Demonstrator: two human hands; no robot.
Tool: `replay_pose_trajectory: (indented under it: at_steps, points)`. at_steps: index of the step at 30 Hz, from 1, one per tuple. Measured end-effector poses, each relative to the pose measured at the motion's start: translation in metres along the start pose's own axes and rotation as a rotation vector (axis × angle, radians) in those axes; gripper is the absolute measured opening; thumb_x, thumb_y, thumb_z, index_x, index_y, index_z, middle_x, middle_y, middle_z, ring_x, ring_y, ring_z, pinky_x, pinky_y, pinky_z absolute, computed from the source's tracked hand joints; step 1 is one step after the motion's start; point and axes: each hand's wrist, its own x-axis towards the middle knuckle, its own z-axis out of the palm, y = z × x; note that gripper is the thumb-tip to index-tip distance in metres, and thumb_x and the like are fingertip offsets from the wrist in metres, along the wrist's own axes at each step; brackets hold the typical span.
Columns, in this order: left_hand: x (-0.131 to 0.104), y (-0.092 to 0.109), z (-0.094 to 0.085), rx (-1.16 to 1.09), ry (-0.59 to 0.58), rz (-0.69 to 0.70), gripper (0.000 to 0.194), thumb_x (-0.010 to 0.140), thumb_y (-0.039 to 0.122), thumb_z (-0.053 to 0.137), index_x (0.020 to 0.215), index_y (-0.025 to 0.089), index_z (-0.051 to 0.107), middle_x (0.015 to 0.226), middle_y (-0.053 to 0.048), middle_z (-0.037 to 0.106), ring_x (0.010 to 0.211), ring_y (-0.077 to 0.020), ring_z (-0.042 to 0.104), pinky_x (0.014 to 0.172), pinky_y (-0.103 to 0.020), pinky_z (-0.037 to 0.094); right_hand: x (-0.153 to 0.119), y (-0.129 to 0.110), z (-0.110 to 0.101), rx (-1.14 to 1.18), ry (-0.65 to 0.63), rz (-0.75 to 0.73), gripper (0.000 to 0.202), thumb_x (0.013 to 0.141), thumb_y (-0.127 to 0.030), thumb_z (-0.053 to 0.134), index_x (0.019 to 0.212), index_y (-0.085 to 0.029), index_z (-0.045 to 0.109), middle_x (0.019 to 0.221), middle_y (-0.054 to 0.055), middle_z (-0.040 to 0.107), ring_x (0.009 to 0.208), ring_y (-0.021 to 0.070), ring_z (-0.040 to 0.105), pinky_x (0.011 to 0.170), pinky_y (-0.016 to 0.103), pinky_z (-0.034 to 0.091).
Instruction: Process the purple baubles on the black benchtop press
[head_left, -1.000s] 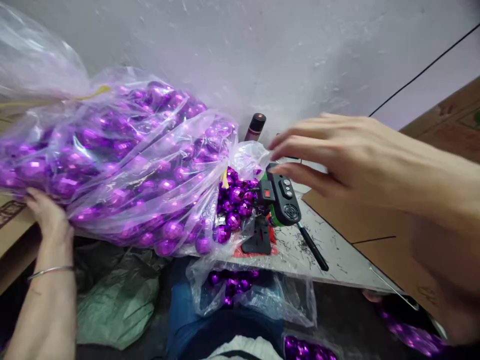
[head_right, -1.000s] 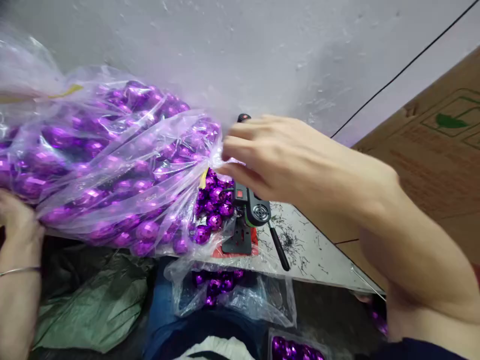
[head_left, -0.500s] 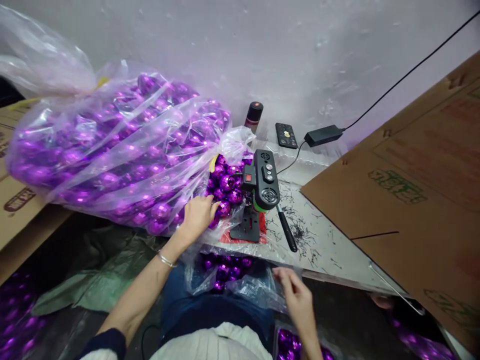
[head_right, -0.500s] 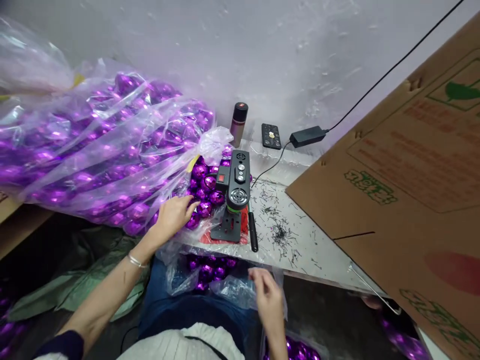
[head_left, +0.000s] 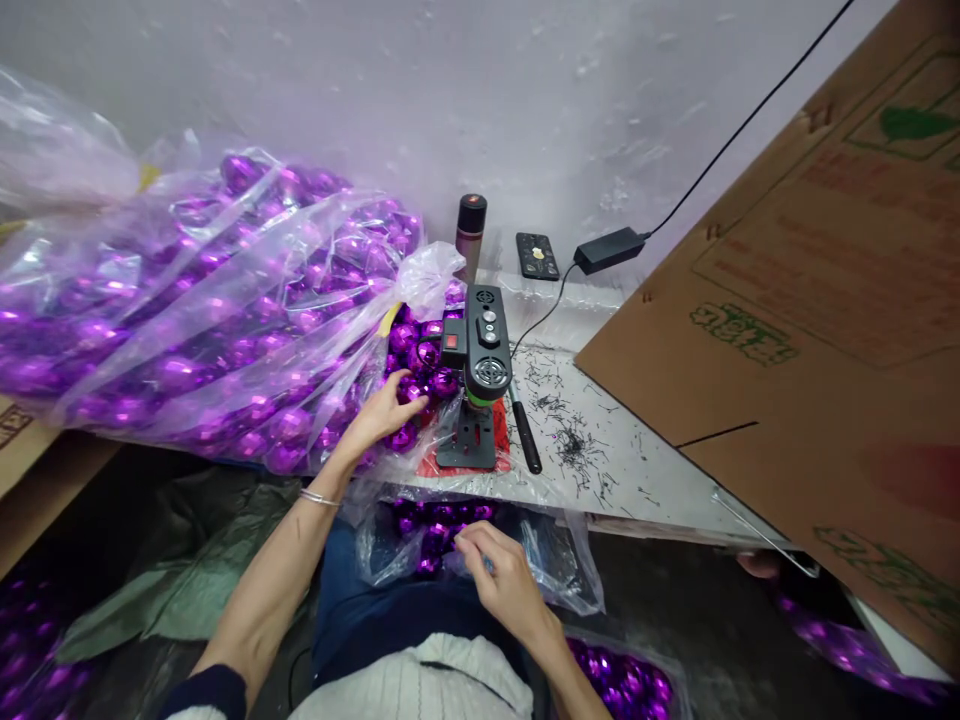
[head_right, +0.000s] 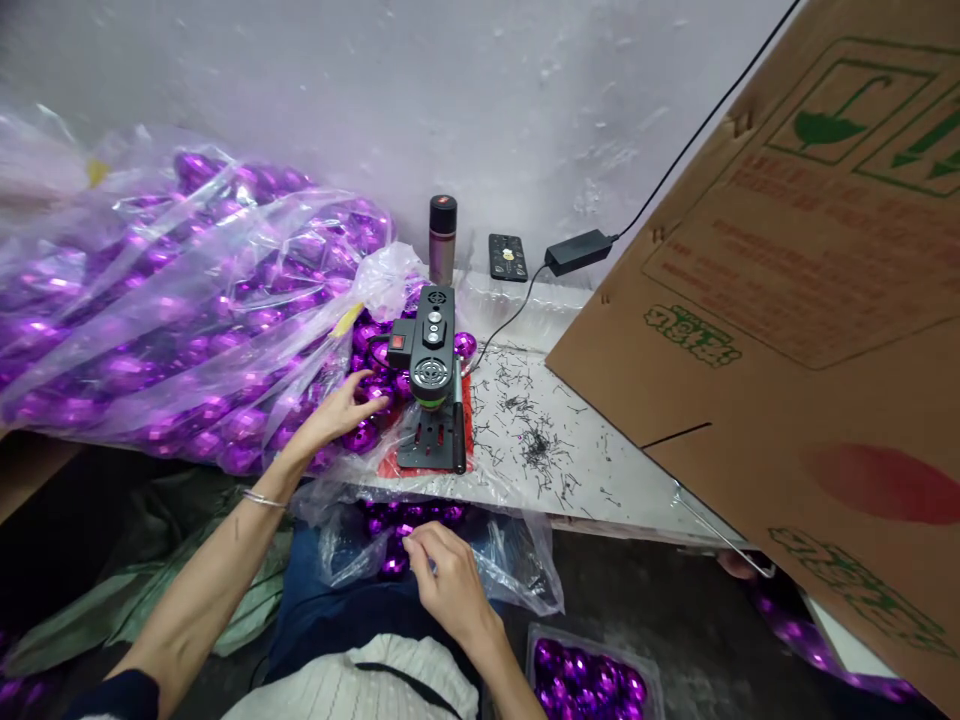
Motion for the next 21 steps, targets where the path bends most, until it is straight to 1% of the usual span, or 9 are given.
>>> replay_pose_trajectory:
  at_steps: [3, 5, 7, 10, 12, 14, 17, 19, 21]
  points:
    - [-0.009, -0.001, -0.016, -0.502, 0.151, -0.016, 0.062, 0.081, 0.045, 0.079, 0.137, 0.02, 0.067, 0.107, -0.007, 0.076, 0.091, -0.0236, 0.074, 0.071, -0.03, 0.059, 0.007, -0.005, 0.013, 0.065, 0.0, 0.01, 0.032, 0.11, -0.03, 0.047, 0.101, -0.023, 0.077, 0.098, 0.006, 0.08, 0.09, 0.016, 0.077, 0.084, 0.025, 0.061]
    - [-0.023, -0.001, -0.026, -0.762, 0.202, -0.022, 0.059, 0.077, 0.043, 0.082, 0.131, 0.022, 0.071, 0.108, -0.005, 0.075, 0.088, -0.0196, 0.072, 0.066, -0.025, 0.058, 0.018, -0.007, 0.032, 0.123, 0.031, 0.045, 0.031, 0.109, -0.032, 0.049, 0.122, -0.025, 0.076, 0.126, 0.011, 0.078, 0.105, 0.0189, 0.078, 0.095, 0.03, 0.063]
    - [-0.045, -0.001, -0.03, -0.919, 0.197, -0.042, 0.059, 0.076, 0.045, 0.084, 0.129, 0.022, 0.073, 0.097, -0.003, 0.075, 0.073, -0.0153, 0.069, 0.057, -0.021, 0.053, 0.036, -0.005, 0.055, 0.167, 0.081, 0.112, 0.046, 0.107, -0.038, 0.053, 0.151, -0.026, 0.061, 0.158, 0.017, 0.06, 0.113, 0.0225, 0.077, 0.098, 0.035, 0.065]
    - [-0.081, -0.003, -0.025, -1.031, 0.129, -0.084, 0.065, 0.075, 0.049, 0.087, 0.133, 0.021, 0.073, 0.08, 0.001, 0.071, 0.053, -0.0111, 0.06, 0.044, -0.019, 0.045, 0.073, 0.003, 0.093, 0.249, 0.129, 0.25, 0.07, 0.104, -0.042, 0.056, 0.169, -0.023, 0.036, 0.17, 0.022, 0.045, 0.115, 0.0265, 0.076, 0.093, 0.04, 0.067]
    - [-0.102, -0.01, -0.017, -1.07, 0.079, -0.099, 0.074, 0.075, 0.049, 0.091, 0.14, 0.022, 0.069, 0.081, 0.001, 0.073, 0.055, -0.0127, 0.065, 0.047, -0.021, 0.051, 0.097, 0.009, 0.112, 0.295, 0.146, 0.313, 0.08, 0.102, -0.043, 0.059, 0.171, -0.019, 0.029, 0.167, 0.023, 0.048, 0.122, 0.0286, 0.074, 0.098, 0.043, 0.065]
    - [-0.115, -0.02, -0.009, -1.099, 0.034, -0.111, 0.081, 0.075, 0.049, 0.093, 0.146, 0.024, 0.065, 0.094, -0.003, 0.079, 0.069, -0.0179, 0.074, 0.062, -0.027, 0.063, 0.117, 0.014, 0.124, 0.34, 0.144, 0.355, 0.086, 0.099, -0.042, 0.062, 0.172, -0.016, 0.024, 0.157, 0.022, 0.059, 0.123, 0.0289, 0.072, 0.104, 0.045, 0.062]
    - [-0.12, -0.039, 0.002, -1.111, -0.005, -0.141, 0.085, 0.078, 0.051, 0.092, 0.152, 0.027, 0.06, 0.113, -0.008, 0.081, 0.087, -0.025, 0.08, 0.078, -0.035, 0.068, 0.139, 0.018, 0.128, 0.431, 0.099, 0.428, 0.091, 0.098, -0.04, 0.063, 0.173, -0.015, 0.018, 0.119, 0.013, 0.077, 0.104, 0.0244, 0.074, 0.101, 0.042, 0.061]
    - [-0.117, -0.049, 0.009, -1.104, -0.013, -0.16, 0.084, 0.08, 0.053, 0.089, 0.153, 0.028, 0.059, 0.118, -0.009, 0.081, 0.092, -0.0267, 0.081, 0.081, -0.037, 0.068, 0.149, 0.018, 0.126, 0.504, 0.053, 0.492, 0.094, 0.098, -0.039, 0.062, 0.174, -0.013, 0.011, 0.091, 0.003, 0.074, 0.085, 0.0206, 0.071, 0.093, 0.037, 0.061]
    - [-0.113, -0.054, 0.015, -1.094, -0.024, -0.158, 0.081, 0.082, 0.055, 0.086, 0.154, 0.029, 0.058, 0.121, -0.01, 0.08, 0.094, -0.0269, 0.081, 0.081, -0.038, 0.069, 0.156, 0.017, 0.121, 0.581, 0.03, 0.528, 0.095, 0.099, -0.041, 0.059, 0.174, -0.012, 0.007, 0.075, -0.005, 0.065, 0.071, 0.0176, 0.065, 0.082, 0.032, 0.059]
